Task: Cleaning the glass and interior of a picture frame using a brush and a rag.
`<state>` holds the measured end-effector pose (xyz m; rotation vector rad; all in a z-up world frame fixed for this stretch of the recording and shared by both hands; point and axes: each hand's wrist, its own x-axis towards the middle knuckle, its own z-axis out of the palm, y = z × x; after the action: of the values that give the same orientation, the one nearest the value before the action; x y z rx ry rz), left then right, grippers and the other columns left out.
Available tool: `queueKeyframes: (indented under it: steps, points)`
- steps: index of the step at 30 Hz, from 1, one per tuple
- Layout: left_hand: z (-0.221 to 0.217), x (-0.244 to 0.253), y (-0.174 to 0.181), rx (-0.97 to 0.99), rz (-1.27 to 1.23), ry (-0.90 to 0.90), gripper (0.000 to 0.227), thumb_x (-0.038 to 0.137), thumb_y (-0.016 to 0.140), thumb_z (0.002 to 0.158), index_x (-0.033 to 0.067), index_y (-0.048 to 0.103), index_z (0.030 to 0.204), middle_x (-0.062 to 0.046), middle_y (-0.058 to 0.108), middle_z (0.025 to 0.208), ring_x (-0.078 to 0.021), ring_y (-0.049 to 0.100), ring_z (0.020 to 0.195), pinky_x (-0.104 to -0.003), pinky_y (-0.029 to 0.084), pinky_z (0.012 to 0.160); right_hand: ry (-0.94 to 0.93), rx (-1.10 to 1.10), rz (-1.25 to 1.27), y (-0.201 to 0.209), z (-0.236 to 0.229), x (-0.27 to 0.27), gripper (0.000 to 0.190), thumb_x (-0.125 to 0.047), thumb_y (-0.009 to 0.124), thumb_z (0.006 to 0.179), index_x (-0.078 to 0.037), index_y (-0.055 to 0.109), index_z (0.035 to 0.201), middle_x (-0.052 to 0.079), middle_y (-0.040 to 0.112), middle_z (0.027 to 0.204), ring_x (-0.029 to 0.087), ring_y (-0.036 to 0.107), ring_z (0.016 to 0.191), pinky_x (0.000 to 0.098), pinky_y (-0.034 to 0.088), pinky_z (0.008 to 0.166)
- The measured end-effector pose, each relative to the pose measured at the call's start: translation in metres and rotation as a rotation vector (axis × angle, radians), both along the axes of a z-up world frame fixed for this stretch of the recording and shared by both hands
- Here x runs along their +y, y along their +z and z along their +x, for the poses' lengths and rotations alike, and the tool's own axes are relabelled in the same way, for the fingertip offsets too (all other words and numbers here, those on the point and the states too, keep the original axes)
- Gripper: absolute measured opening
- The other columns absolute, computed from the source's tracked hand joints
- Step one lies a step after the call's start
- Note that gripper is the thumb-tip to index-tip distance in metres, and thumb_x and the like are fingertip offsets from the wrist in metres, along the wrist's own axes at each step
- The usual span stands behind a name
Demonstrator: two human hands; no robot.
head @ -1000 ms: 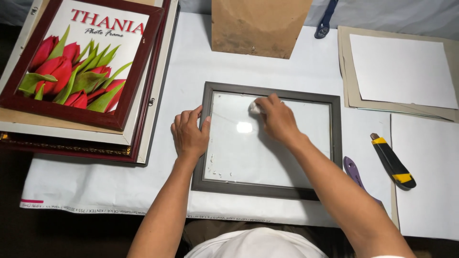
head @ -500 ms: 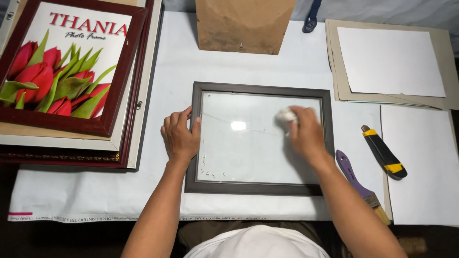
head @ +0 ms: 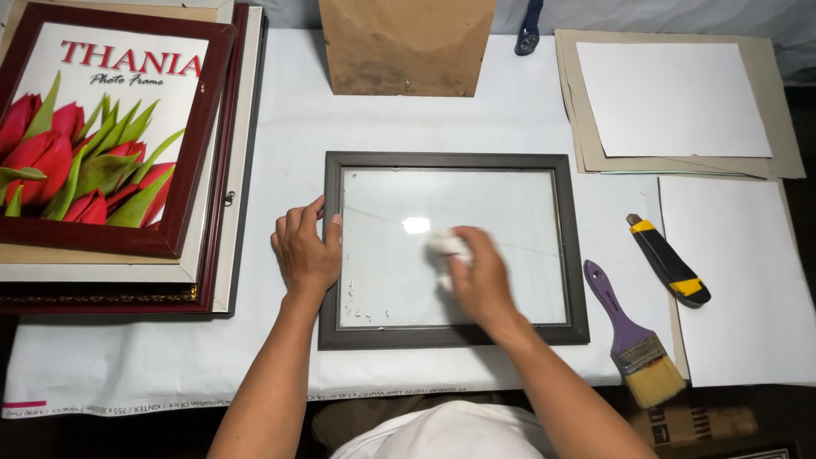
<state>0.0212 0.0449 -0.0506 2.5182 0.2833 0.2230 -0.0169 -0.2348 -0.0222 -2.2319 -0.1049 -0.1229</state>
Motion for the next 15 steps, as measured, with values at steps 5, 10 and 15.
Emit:
queueKeyframes:
  steps: [5,10,15]
  points:
    - [0.000,0.000,0.000,-0.020,-0.007,0.008,0.035,0.036,0.054,0.104,0.0229,0.063,0.135,0.001,0.058,0.110,-0.0230,0.051,0.114,-0.042,0.038,0.097,-0.385,-0.001,-0.447,0.028,-0.022,-0.095,0.041,-0.001,0.067,0.087,0.000,0.056,0.127,0.025,0.062,0.108,0.050,0.066,0.099,0.0613,0.053,0.085]
    - [0.000,0.003,-0.006,-0.047,-0.003,0.019,0.033,0.032,0.053,0.104,0.0245,0.065,0.134,0.001,0.059,0.110,-0.0229,0.052,0.114,-0.042,0.038,0.097,-0.343,0.095,-0.410,0.021,0.003,-0.017,0.043,-0.002,0.067,0.085,0.001,0.054,0.126,0.026,0.060,0.108,0.055,0.067,0.093,0.0655,0.054,0.076]
    - [0.002,0.002,-0.003,-0.040,-0.017,0.022,0.033,0.034,0.053,0.104,0.0270,0.066,0.133,0.002,0.060,0.109,-0.0217,0.054,0.114,-0.041,0.039,0.097,-0.046,0.096,-0.227,0.011,0.045,0.111,0.042,-0.003,0.064,0.084,-0.004,0.049,0.124,0.021,0.054,0.110,0.059,0.068,0.082,0.0670,0.057,0.073]
